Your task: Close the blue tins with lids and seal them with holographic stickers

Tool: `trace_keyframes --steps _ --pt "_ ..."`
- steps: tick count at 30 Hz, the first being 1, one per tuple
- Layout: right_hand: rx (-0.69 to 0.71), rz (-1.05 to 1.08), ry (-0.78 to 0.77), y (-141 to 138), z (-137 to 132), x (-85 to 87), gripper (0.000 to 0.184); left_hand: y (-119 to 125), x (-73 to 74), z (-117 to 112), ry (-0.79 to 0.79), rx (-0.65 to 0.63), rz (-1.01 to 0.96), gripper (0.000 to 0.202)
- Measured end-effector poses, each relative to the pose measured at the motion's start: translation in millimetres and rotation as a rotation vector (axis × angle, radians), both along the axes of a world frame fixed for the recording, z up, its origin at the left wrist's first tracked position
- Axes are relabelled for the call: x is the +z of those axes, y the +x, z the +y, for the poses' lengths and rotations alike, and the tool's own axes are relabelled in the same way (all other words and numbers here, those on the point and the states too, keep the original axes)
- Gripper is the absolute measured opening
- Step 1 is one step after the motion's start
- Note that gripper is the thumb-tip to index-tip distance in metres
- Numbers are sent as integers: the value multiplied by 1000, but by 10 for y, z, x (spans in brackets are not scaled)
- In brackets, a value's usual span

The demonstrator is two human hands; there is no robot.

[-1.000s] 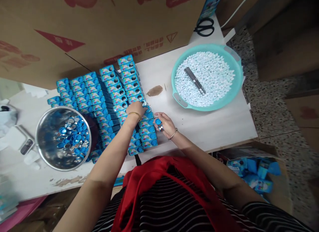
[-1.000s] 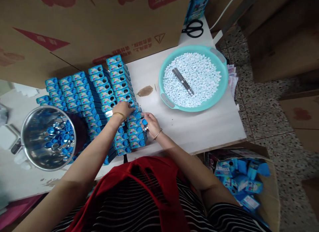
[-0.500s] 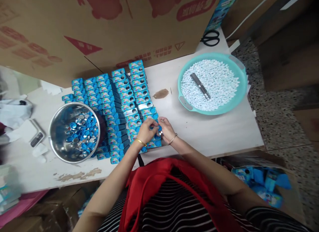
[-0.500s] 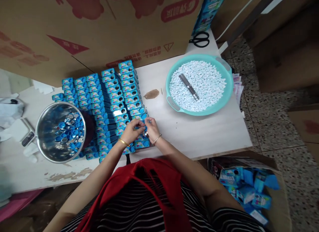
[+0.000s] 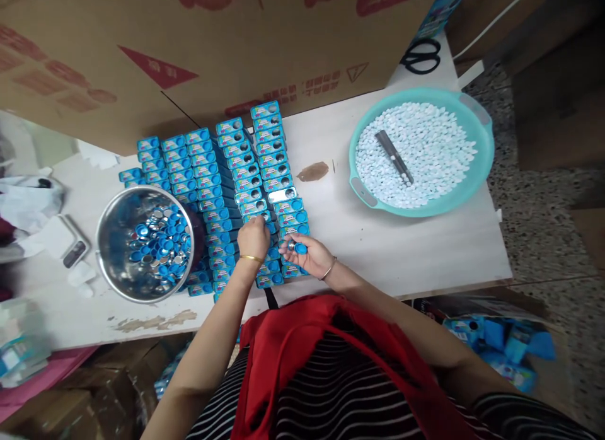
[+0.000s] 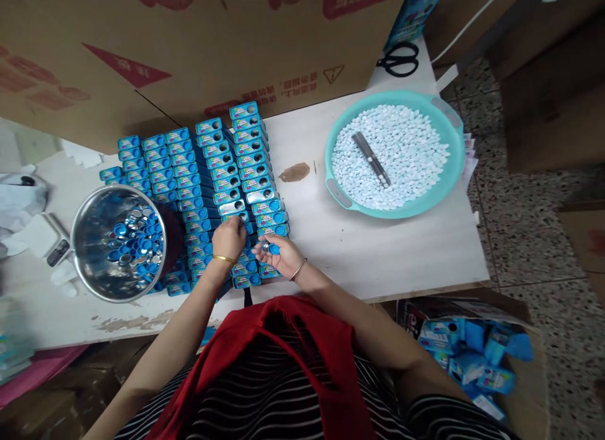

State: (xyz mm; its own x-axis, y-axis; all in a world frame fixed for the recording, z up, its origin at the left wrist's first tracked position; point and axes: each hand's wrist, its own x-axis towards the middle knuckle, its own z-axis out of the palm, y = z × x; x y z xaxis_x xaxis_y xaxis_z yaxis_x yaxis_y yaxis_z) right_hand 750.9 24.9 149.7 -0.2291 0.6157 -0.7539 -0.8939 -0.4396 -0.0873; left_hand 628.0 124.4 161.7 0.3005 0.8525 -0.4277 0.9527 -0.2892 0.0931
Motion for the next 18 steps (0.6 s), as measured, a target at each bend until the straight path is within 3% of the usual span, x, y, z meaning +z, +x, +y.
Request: trace_keyframes --steps 7,12,15,18 --pt "31 -46 121 8 -32 -91 9 71 23 195 -227 163 228 31" --pt "49 -50 94 -12 -33 -85 16 53 54 284 -265 163 295 40" --pt "25 -53 74 -23 -23 -91 16 15 111 141 -172 122 137 30" --pt "-35 -71 90 -50 5 -107 10 -5 180 -115 -115 -40 -259 20"
